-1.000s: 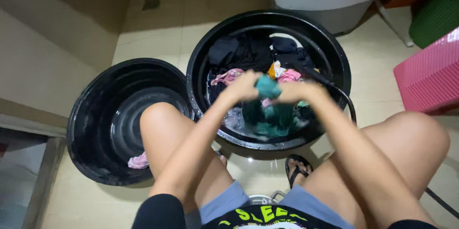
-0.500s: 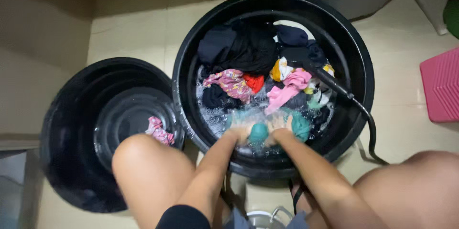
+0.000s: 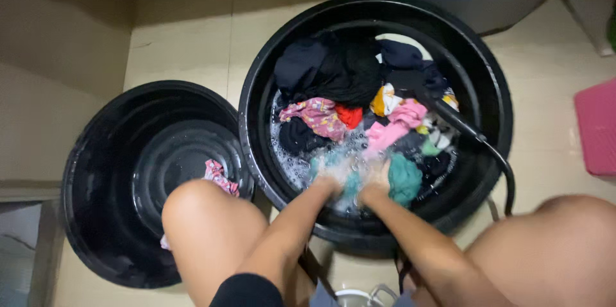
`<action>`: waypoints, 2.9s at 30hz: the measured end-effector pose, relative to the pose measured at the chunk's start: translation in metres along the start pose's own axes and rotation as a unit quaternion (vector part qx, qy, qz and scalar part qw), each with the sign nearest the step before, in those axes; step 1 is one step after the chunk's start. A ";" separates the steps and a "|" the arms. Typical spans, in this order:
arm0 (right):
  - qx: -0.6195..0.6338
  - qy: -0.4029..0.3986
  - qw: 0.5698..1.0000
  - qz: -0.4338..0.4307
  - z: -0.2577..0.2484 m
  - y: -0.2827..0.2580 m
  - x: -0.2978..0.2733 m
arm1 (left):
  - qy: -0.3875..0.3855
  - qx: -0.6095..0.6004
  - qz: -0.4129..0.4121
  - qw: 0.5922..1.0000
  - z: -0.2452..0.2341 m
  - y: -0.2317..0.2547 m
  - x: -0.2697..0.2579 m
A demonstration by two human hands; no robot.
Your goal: The person sits on the floor and hand-washes clothes in a black basin using a handheld shower head to rinse. They repeatedly wet, agitate, and wring out various garments, then transfer them to a second basin.
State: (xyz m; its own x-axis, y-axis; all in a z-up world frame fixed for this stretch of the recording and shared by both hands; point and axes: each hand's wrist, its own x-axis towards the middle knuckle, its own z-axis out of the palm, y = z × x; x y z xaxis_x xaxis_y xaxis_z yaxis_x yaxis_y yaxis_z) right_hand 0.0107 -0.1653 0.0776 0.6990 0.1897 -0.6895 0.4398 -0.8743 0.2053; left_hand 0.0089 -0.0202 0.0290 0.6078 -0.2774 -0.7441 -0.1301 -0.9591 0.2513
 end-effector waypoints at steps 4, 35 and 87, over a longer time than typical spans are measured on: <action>0.037 -0.059 0.990 -0.121 -0.019 0.036 -0.027 | 0.101 -0.016 0.161 0.982 -0.058 0.022 -0.016; 0.756 -0.107 0.294 -0.575 -0.240 0.115 -0.228 | -0.118 -0.752 0.531 0.372 -0.284 0.116 -0.248; 0.853 0.376 0.268 -0.245 -0.264 0.064 -0.239 | 0.602 -0.520 0.265 0.544 -0.202 0.150 -0.162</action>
State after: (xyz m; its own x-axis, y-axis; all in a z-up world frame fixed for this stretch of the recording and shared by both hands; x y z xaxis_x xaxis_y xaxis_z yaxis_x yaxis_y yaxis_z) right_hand 0.0204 -0.1488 0.4391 0.9909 -0.0563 0.1225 0.1337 0.5268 -0.8394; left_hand 0.0493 -0.1079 0.3120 0.8550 0.3393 0.3922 -0.4042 -0.0377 0.9139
